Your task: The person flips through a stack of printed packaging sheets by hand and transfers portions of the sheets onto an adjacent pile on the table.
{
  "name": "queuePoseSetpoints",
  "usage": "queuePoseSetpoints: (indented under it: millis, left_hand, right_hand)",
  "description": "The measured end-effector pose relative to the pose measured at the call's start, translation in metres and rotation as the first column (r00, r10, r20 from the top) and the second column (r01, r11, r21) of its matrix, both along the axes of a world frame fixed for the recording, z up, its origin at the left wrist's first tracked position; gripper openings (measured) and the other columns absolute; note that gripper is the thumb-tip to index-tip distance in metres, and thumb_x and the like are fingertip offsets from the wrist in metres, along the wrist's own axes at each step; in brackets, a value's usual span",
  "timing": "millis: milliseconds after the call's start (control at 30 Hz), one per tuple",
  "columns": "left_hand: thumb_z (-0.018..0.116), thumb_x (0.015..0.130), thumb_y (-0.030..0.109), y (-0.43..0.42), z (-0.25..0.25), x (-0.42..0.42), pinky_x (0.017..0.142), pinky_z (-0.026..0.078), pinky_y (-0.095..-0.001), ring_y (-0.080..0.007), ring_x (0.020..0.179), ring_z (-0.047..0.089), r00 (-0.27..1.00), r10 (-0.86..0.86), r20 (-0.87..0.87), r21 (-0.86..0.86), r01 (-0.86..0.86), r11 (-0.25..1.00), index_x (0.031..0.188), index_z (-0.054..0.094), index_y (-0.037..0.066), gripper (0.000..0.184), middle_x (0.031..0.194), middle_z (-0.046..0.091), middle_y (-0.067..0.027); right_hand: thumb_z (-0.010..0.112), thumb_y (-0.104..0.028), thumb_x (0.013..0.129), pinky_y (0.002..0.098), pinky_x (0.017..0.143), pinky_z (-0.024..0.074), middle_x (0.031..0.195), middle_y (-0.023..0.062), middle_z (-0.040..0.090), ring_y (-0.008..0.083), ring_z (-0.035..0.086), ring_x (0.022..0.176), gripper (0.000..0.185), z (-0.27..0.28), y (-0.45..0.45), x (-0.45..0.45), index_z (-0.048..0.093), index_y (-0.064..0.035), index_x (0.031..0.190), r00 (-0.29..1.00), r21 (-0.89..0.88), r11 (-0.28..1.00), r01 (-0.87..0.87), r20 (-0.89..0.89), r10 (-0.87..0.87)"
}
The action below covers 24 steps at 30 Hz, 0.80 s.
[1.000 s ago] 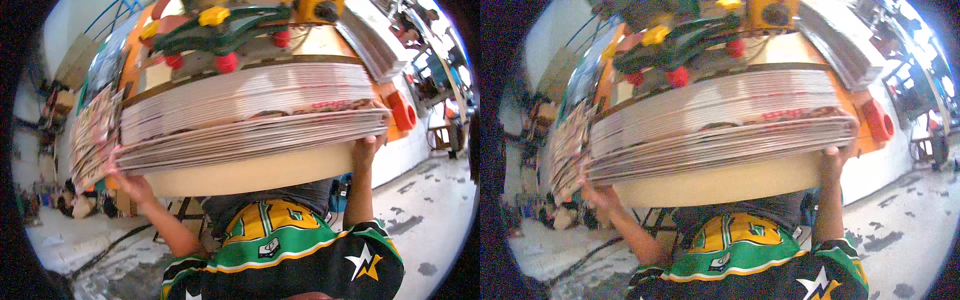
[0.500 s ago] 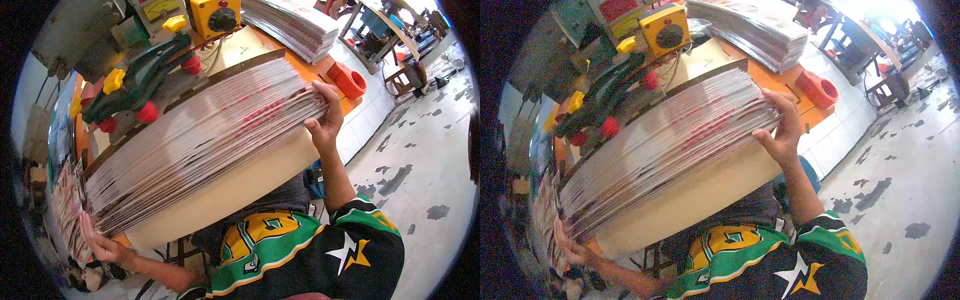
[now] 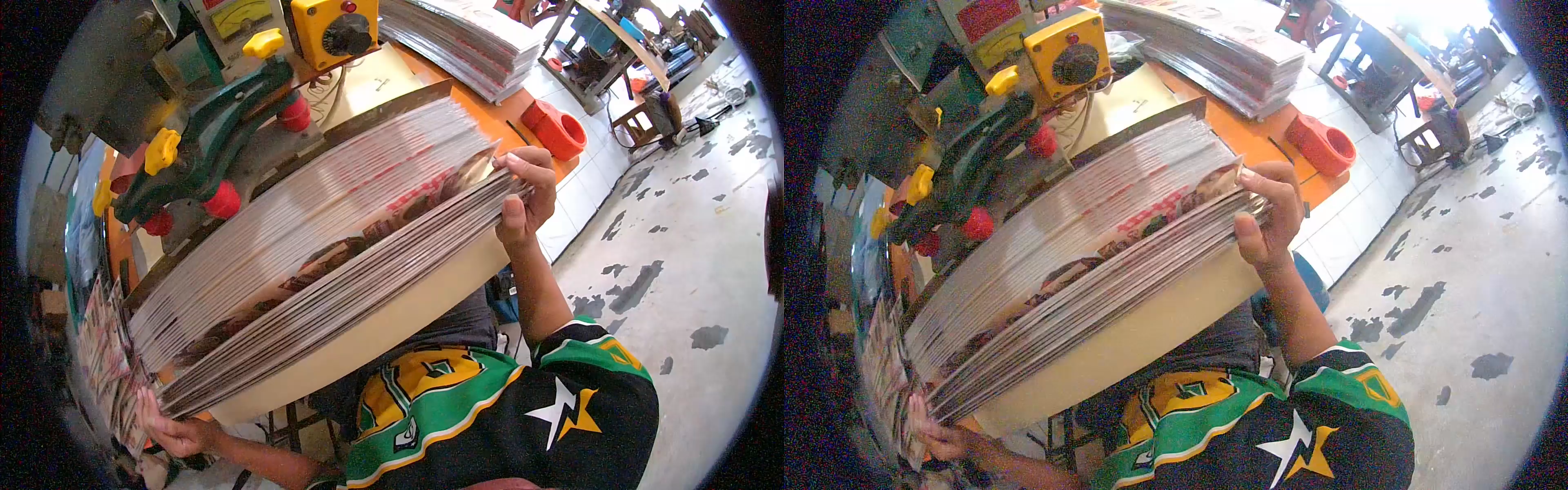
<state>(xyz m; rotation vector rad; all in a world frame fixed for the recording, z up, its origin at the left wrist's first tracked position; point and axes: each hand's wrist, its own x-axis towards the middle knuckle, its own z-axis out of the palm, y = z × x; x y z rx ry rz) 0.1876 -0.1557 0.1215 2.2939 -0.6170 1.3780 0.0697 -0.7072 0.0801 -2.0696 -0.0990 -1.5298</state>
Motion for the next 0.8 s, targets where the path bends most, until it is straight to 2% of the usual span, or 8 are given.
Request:
queuePoseSetpoints:
  millis: [200,300,367,567,633,700,767,800]
  left_hand:
    - [0.029,0.106,0.015,-0.003,0.008,-0.002,0.093,0.05,-0.0465,-0.0352,0.099,0.064,1.0,-0.006,0.015,0.08,0.005,0.997,0.101,0.066,-0.013,0.046,0.105,0.067,-0.0235]
    - [0.029,0.106,0.013,-0.002,0.006,0.0,0.094,0.049,-0.046,-0.0348,0.099,0.064,0.999,0.011,0.03,0.107,-0.014,0.994,0.1,0.066,-0.013,0.045,0.104,0.067,-0.0229]
    - [0.03,0.106,0.011,-0.004,0.005,0.001,0.095,0.049,-0.0453,-0.034,0.099,0.064,1.0,0.012,0.012,0.073,-0.013,0.997,0.1,0.066,-0.012,0.044,0.103,0.067,-0.0225]
    - [0.034,0.105,0.011,-0.022,0.017,-0.003,0.093,0.048,-0.0439,-0.0317,0.098,0.064,0.999,0.039,-0.019,0.036,-0.038,0.999,0.098,0.068,-0.008,0.04,0.097,0.069,-0.018]
    - [0.035,0.105,0.011,-0.018,0.013,0.0,0.092,0.048,-0.0433,-0.031,0.097,0.065,0.999,0.043,-0.018,0.02,-0.042,0.999,0.098,0.069,-0.008,0.039,0.097,0.07,-0.0169]
    - [0.036,0.104,0.011,-0.023,0.018,-0.002,0.092,0.048,-0.0428,-0.0307,0.097,0.065,0.999,0.05,0.0,0.06,-0.05,0.997,0.099,0.069,-0.007,0.038,0.1,0.07,-0.0163]
    - [0.035,0.104,0.011,-0.03,0.021,-0.005,0.093,0.047,-0.0427,-0.0307,0.098,0.066,0.997,0.077,-0.017,0.045,-0.076,0.996,0.101,0.069,-0.007,0.039,0.101,0.071,-0.0162]
    - [0.035,0.104,0.011,-0.027,0.02,-0.005,0.093,0.047,-0.0425,-0.0303,0.098,0.066,0.996,0.09,-0.012,0.071,-0.089,0.994,0.101,0.069,-0.007,0.039,0.1,0.071,-0.0158]
  right_hand:
    - [0.055,-0.038,0.093,0.0331,0.076,0.0448,0.09,0.0163,0.056,0.0209,0.053,0.084,0.04,-0.002,-0.001,0.004,0.056,-0.0007,0.107,0.999,0.017,1.0,0.007,0.049,-0.008]
    - [0.062,-0.034,0.09,0.0331,0.072,0.0432,0.092,0.016,0.057,0.0228,0.053,0.081,0.038,0.001,0.0,0.006,0.06,0.0001,0.106,0.997,0.055,0.998,-0.023,0.08,0.018]
    - [0.06,-0.032,0.091,0.0334,0.073,0.0435,0.092,0.0158,0.057,0.0233,0.053,0.083,0.036,0.008,0.001,0.005,0.059,0.0002,0.107,1.0,-0.004,1.0,0.02,0.022,-0.02]
    - [0.056,-0.04,0.094,0.0367,0.083,0.0463,0.101,0.0179,0.059,0.0274,0.057,0.093,0.043,0.017,0.008,0.006,0.061,0.0,0.107,0.996,0.0,0.997,0.082,-0.034,-0.082]
    - [0.054,-0.041,0.095,0.0366,0.084,0.046,0.105,0.0179,0.058,0.0266,0.056,0.096,0.045,0.016,0.007,0.006,0.06,0.0004,0.112,0.997,-0.004,0.998,0.064,-0.035,-0.064]
    - [0.054,-0.038,0.096,0.0375,0.086,0.0454,0.108,0.0182,0.057,0.0262,0.055,0.099,0.041,0.009,0.013,0.014,0.057,-0.0002,0.11,1.0,0.11,0.994,-0.011,0.013,0.009]
    - [0.052,-0.033,0.097,0.0349,0.087,0.0452,0.114,0.0191,0.053,0.0229,0.054,0.097,0.034,0.004,0.007,0.016,0.051,-0.0024,0.11,0.995,0.046,0.998,-0.031,0.097,0.026]
    - [0.052,-0.03,0.097,0.0367,0.088,0.0458,0.115,0.0193,0.052,0.0236,0.055,0.098,0.027,0.005,0.007,0.012,0.049,-0.0042,0.104,0.999,0.037,0.999,-0.02,0.051,0.018]
